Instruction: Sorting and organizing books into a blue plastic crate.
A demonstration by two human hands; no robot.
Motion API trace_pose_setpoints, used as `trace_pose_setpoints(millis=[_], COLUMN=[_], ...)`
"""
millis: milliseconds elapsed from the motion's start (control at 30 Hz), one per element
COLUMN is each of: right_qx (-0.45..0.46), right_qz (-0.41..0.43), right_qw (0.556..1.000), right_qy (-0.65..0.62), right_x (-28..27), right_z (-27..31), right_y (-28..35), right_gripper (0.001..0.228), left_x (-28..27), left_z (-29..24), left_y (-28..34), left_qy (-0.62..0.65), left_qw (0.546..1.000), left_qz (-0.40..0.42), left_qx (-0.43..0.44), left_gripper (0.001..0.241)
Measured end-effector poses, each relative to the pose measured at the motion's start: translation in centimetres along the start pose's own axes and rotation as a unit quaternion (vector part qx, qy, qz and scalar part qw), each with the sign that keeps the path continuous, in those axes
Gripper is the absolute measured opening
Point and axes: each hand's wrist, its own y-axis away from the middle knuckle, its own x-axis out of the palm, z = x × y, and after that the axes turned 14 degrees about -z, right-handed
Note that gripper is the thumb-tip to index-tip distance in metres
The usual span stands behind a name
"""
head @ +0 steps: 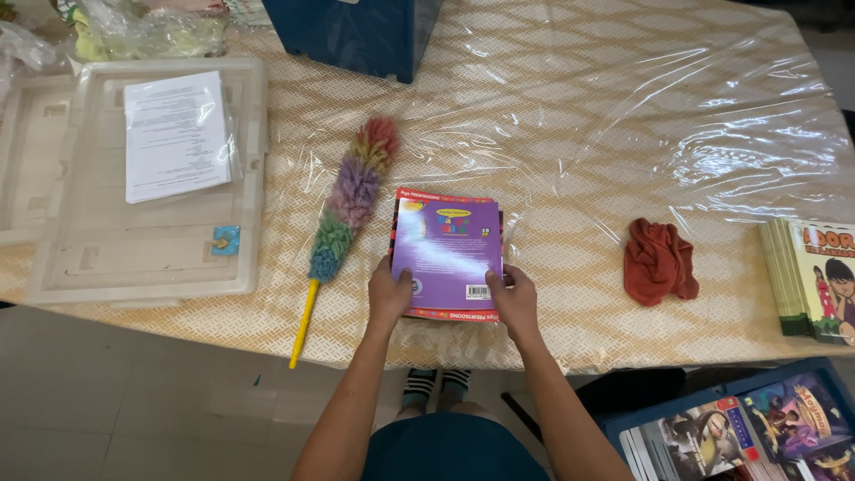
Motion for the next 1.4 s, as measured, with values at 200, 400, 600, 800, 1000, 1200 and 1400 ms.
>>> trace_pose_setpoints(millis=[200, 400, 600, 800, 1000, 1200, 1400], right_qx=[0.156, 0.12, 0.085, -0.006, -0.053, -0.2, -0.108], right_qz=[0.048, 0.08, 0.13, 0.209, 0.245, 0.151, 0.118], right_qw=[0.973, 0.959, 0.937, 0.925, 0.937, 0.954, 0.943], right_qy=[-0.166, -0.243, -0.311, -0.319, -0.245, -0.164, -0.293], right_x=[0.9, 0.9, -0.2, -1.4, -2.4, -0.1, 0.2], right_z=[-1.0, 0.2, 1.5, 4.5, 6.7, 3.2, 4.2], right_y=[-0.9, -0.6, -1.5, -1.9, -3.5, -4.3, -3.0], right_gripper=[0.053, 0.055, 0.06, 0.062, 0.051, 0.05, 0.051], left_x=[-0.3, -0.8, 1.3, -3.5, -6.0, -4.4, -4.2], left_z=[-1.1, -2.0, 1.8, -6.1, -8.4, -5.8, -7.9], left_y=[0.6, -0.2, -1.5, -2.3, -2.5, -0.3, 1.5], left_qy=[-0.063, -0.089, 0.207, 0.301, 0.26, 0.14, 0.197], left_qw=[0.998, 0.996, 0.966, 0.923, 0.952, 0.984, 0.97], left_qz=[0.007, 0.018, 0.039, 0.08, 0.087, -0.014, -0.033], left_qx=[0.03, -0.003, -0.15, -0.227, -0.138, 0.105, 0.135], left_gripper=[0.055, 0.051, 0.045, 0.06, 0.042, 0.03, 0.037])
